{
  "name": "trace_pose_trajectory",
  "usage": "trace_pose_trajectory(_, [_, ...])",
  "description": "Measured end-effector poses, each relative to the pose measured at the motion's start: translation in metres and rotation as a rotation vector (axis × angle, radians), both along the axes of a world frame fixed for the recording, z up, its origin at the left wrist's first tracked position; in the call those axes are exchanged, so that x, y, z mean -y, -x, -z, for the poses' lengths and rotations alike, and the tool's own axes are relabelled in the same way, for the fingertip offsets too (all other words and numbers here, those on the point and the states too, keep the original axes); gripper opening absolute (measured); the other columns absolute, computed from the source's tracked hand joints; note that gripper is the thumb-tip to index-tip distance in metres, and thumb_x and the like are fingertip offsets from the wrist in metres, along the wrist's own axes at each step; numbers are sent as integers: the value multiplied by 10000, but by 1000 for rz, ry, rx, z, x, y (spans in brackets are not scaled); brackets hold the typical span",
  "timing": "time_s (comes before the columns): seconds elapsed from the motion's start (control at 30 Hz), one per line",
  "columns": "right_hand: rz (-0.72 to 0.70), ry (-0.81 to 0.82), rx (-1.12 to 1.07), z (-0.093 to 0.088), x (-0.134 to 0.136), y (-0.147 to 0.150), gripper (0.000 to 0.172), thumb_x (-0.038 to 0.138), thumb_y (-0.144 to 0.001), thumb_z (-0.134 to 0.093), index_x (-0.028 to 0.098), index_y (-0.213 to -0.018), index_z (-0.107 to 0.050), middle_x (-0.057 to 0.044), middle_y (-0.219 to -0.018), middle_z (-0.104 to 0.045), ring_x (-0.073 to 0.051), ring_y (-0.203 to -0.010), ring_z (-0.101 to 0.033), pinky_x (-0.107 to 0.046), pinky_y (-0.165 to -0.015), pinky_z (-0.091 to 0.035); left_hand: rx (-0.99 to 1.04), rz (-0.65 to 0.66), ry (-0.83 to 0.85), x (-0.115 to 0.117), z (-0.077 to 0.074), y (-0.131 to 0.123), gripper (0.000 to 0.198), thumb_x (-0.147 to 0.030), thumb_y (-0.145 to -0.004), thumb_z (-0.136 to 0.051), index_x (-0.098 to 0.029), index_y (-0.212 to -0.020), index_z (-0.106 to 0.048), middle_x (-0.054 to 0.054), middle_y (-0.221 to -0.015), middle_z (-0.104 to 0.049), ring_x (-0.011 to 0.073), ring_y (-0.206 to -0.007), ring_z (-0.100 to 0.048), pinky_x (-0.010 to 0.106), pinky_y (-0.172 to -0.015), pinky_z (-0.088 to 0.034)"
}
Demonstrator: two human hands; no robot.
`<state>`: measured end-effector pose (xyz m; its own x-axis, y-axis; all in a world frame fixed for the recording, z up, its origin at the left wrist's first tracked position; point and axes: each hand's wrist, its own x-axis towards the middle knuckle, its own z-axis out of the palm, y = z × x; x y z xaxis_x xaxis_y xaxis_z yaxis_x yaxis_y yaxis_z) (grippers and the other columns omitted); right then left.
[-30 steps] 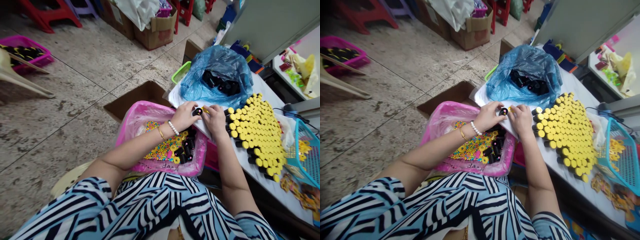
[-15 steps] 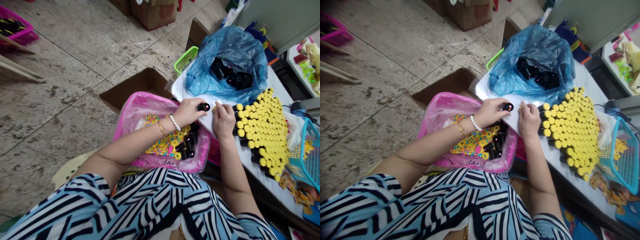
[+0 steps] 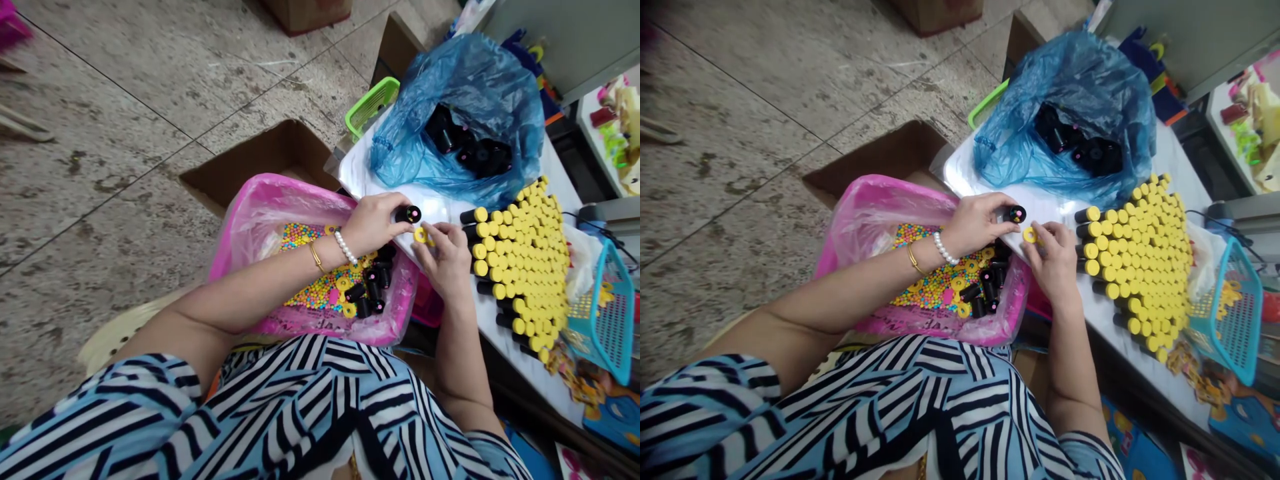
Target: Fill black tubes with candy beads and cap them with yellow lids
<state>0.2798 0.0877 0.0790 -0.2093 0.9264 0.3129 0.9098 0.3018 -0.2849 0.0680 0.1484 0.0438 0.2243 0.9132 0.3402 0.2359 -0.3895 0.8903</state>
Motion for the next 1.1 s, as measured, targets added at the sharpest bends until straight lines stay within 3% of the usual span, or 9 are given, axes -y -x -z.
trace_pose_trajectory(0.1, [45,-13,-128,2,-6,1,331,435,-941,-708,236,-1198,-769,-93,-1084,-686,-223,-936,-668,-418,-867,-604,3,3,-12,1,2,-1,313,-196,-773,-898,-134,-1039,-744,53,-997,-784,173,-929,-711,276,-848,-520])
trace_pose_trajectory(0.27, [-71,16,-400,0,-22,8,387,395,-955,-709,277,-1323,-717,-71,-1132,-687,-207,-990,-684,-404,-890,-605,-13,42,-23,2,3,-3,270,-210,-822,-842,-165,-1080,-774,45,-1021,-803,176,-924,-727,288,-866,-532])
trace_pose_trajectory(0.63, [-191,-10,-245,-20,-30,22,381,346,-924,-765,320,-1304,-750,-51,-1038,-706,-191,-915,-676,-374,-833,-579,8,42,-59,0,6,-4,247,-180,-853,-784,-179,-1100,-789,50,-1075,-812,182,-961,-745,286,-883,-547])
trace_pose_trajectory(0.83, [-168,4,-178,-25,-30,22,372,407,-943,-735,324,-1305,-747,-51,-1054,-709,-190,-913,-683,-369,-827,-597,-20,63,-51,0,2,-1,248,-195,-846,-786,-171,-1092,-795,51,-1036,-811,196,-960,-740,307,-893,-555])
trace_pose_trajectory(0.9, [-154,55,-151,-28,-31,23,376,443,-949,-720,308,-1298,-751,-57,-1053,-712,-191,-890,-687,-365,-810,-603,-12,113,10,-1,-3,3,233,-180,-837,-775,-180,-1069,-802,34,-958,-805,190,-905,-739,303,-841,-567])
trace_pose_trajectory(1.0, [-167,112,-119,-33,-33,23,390,499,-953,-702,276,-1266,-766,-63,-1034,-718,-187,-839,-687,-356,-779,-604,127,295,258,-3,-11,9,150,-224,-910,-702,-190,-1010,-809,16,-832,-778,157,-751,-732,266,-673,-574])
trace_pose_trajectory(1.1, [-193,118,-87,-39,-35,24,376,522,-958,-690,262,-1215,-779,-58,-1006,-718,-186,-809,-679,-364,-779,-604,320,376,498,-3,-20,8,300,-386,-1000,-637,-156,-893,-797,40,-757,-749,136,-675,-724,241,-588,-573])
